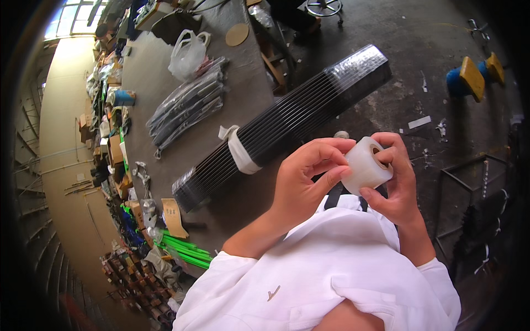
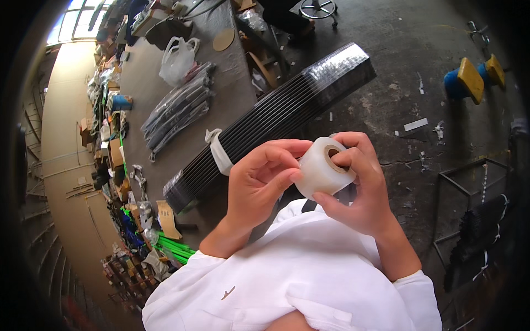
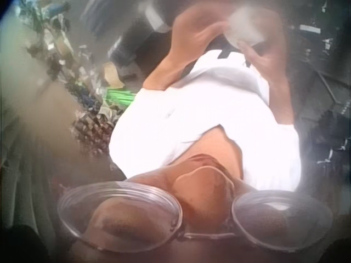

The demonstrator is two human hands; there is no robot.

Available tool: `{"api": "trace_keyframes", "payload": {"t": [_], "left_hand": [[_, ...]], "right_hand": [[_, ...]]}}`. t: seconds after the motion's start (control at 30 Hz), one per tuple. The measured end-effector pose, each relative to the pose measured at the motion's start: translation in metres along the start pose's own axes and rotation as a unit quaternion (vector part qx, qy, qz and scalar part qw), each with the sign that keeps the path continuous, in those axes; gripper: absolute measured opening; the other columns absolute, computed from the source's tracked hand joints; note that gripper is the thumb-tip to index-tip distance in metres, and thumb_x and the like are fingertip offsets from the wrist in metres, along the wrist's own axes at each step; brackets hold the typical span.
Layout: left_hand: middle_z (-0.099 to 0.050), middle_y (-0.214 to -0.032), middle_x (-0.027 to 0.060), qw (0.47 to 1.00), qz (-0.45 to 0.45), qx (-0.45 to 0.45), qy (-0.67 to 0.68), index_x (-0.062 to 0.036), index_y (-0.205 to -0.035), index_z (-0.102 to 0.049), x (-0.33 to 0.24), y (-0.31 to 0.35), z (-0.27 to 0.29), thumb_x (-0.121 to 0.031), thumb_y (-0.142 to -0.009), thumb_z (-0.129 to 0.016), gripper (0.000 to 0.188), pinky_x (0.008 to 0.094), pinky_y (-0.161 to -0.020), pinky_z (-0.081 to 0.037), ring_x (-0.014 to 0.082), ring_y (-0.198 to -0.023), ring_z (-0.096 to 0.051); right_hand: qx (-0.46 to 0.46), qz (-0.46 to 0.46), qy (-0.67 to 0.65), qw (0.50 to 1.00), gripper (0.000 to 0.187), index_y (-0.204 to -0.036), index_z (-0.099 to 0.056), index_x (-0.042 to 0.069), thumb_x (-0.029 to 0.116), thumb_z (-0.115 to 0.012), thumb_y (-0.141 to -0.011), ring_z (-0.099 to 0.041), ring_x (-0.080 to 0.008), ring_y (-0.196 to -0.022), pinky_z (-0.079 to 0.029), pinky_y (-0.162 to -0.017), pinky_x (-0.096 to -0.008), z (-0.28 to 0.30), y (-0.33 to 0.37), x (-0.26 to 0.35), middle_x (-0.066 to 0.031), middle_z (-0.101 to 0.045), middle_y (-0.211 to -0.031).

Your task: The person wraps a bundle of black rods with clear plastic tape, securing it with multiple layers. They then move the wrapped bundle to a stack of similar items and assist another person in tying a ribbon around a different bundle.

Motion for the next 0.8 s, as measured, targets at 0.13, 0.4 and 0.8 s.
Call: {"api": "trace_keyframes", "payload": {"t": [0.13, 0.4, 0.8], "left_hand": [[-0.058, -0.117, 0.017, 0.996, -0.046, -0.005, -0.082, 0.0026, -0.099, -0.056, 0.016, 0.015, 0.011, -0.005, -0.094, -0.061, 0.01, 0.0323, -0.09, -0.051, 0.0181, -0.103, -0.06], [-0.061, -0.094, 0.0106, 0.924, -0.115, -0.078, -0.355, 0.0028, -0.098, -0.052, 0.016, 0.018, 0.064, 0.006, -0.093, -0.057, 0.008, 0.024, -0.071, -0.053, 0.0127, -0.076, -0.063], [-0.059, -0.089, 0.0083, 0.884, -0.249, -0.009, -0.395, 0.0005, -0.085, -0.067, 0.057, -0.097, 0.199, 0.02, -0.078, -0.056, 0.023, 0.025, -0.067, -0.051, 0.0153, -0.075, -0.06]], "right_hand": [[0.01, -0.021, -0.033, 0.999, 0.037, -0.087, -0.055, 0.004, 0.008, -0.081, -0.061, -0.053, -0.0217, -0.101, -0.047, -0.08, -0.0307, -0.02, 0.01, -0.014, -0.0122, -0.049, -0.116], [0.077, -0.17, -0.168, 0.968, 0.039, -0.075, -0.056, 0.002, 0.013, -0.09, -0.06, -0.053, -0.0113, -0.093, -0.046, -0.075, -0.0252, -0.069, 0.016, -0.045, -0.0046, -0.051, -0.113], [0.052, -0.3, -0.327, 0.895, 0.027, -0.097, -0.068, 0.0, 0.015, -0.078, -0.077, -0.051, -0.0144, -0.108, -0.045, -0.091, -0.0286, -0.125, -0.009, -0.118, -0.0052, -0.045, -0.12]]}}
Point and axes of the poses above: each hand's wrist, its own y-axis away from the middle knuckle, its own z-axis out of the back of the hand, x = y × z, the point moved 2 cm from there along -y, towards the middle knuckle
